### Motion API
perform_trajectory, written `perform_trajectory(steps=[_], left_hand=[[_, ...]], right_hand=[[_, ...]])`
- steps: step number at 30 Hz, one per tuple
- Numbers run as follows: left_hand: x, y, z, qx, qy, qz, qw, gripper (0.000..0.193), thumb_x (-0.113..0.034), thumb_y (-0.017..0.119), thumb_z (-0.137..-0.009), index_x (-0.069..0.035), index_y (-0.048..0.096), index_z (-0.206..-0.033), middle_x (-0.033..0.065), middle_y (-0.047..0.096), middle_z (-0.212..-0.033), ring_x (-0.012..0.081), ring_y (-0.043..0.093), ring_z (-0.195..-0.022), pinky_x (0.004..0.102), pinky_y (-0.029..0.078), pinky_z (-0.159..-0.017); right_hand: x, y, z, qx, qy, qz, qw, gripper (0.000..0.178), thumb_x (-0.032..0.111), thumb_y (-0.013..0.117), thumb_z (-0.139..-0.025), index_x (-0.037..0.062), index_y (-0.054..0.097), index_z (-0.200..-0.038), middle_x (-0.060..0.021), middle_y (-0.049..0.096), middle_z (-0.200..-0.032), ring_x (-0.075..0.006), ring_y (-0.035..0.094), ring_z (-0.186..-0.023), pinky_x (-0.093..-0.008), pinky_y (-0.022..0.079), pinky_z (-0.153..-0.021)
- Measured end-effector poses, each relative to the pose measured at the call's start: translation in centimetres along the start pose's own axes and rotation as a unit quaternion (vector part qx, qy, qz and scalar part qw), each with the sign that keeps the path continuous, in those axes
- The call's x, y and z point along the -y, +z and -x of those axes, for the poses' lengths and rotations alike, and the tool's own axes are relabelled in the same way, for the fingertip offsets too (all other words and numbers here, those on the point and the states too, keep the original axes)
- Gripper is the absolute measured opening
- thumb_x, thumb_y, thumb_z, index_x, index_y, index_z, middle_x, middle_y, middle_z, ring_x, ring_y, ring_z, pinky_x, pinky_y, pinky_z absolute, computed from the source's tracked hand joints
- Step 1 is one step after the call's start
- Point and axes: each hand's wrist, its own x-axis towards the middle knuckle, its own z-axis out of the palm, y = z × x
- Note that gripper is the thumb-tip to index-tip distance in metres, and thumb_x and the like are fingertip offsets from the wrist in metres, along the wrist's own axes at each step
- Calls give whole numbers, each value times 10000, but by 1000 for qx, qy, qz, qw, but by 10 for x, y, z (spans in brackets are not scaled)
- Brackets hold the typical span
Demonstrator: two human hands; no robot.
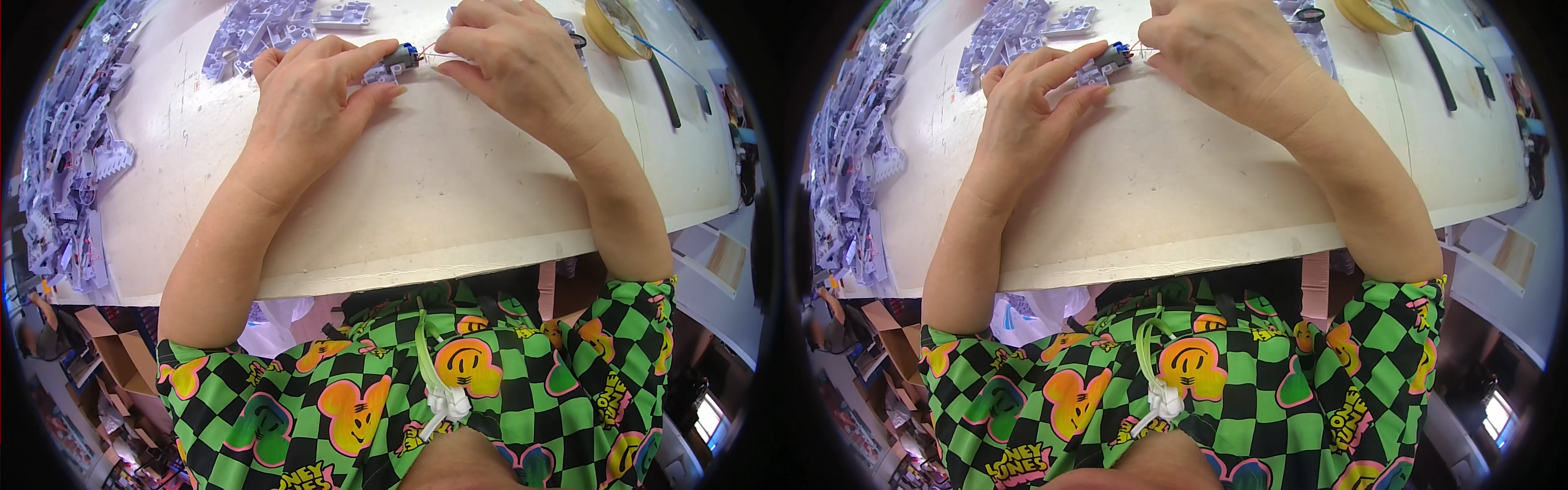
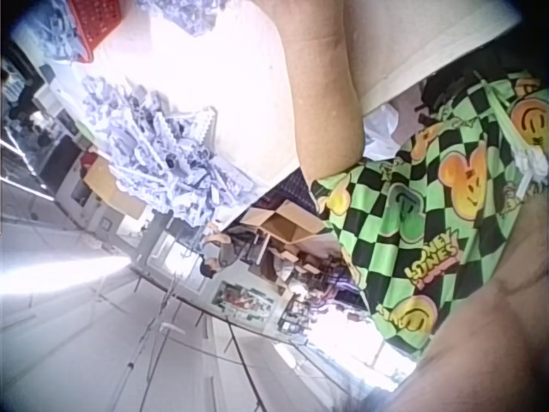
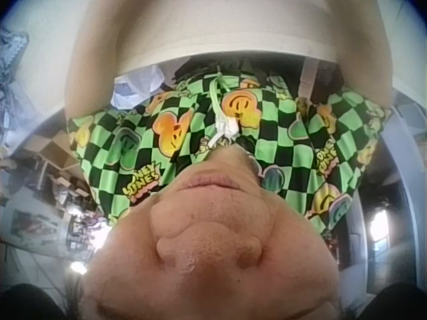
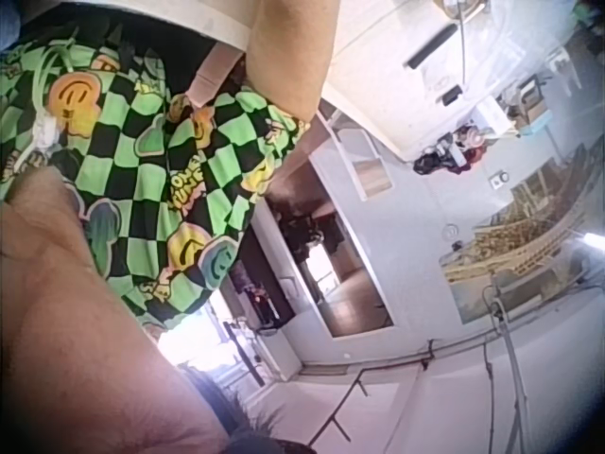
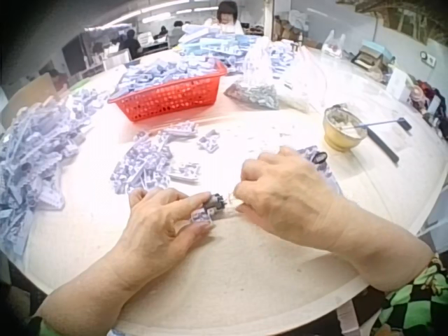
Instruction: The person places assembled toy gun components into a cardboard box by hand. They then pour small plastic pieces from a bag onto the table and assemble an electric motor and wires into the toy casing parts by hand.
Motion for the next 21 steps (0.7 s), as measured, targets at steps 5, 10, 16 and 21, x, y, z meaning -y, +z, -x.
perform_trajectory(steps=[5, 10, 16, 21], left_hand=[[-1, -1, 0, 10, -7, 0, 1000, 342, -238, 671, -793, -160, 634, -1124, 49, 618, -958, 173, 542, -876, 361, 230, -893], [-2, -2, 0, 15, -8, 0, 1000, 346, -237, 667, -797, -162, 628, -1133, 46, 619, -973, 174, 540, -897, 358, 228, -893], [-3, -3, -1, 21, -11, -8, 1000, 344, -229, 664, -800, -155, 625, -1133, 37, 620, -979, 175, 541, -910, 359, 226, -896], [-1, 0, 0, 9, -3, -10, 1000, 340, -228, 668, -795, -154, 630, -1125, 46, 621, -974, 177, 548, -907, 359, 232, -896]], right_hand=[[0, 9, 0, -21, 8, -61, 998, 95, 110, 635, -721, 66, 571, -667, -72, 552, -697, -236, 576, -686, -334, 455, -645], [-1, 6, -1, -37, 54, -115, 991, 70, 65, 612, -725, 60, 566, -672, -89, 560, -682, -254, 582, -635, -339, 466, -596], [-15, -2, 0, -34, -20, -112, 993, 55, 38, 604, -729, 80, 599, -693, -73, 610, -745, -223, 605, -659, -319, 478, -595], [-17, 2, -1, -108, -57, -19, 992, 60, 40, 603, -731, 88, 633, -711, -52, 621, -763, -186, 614, -673, -293, 484, -606]])
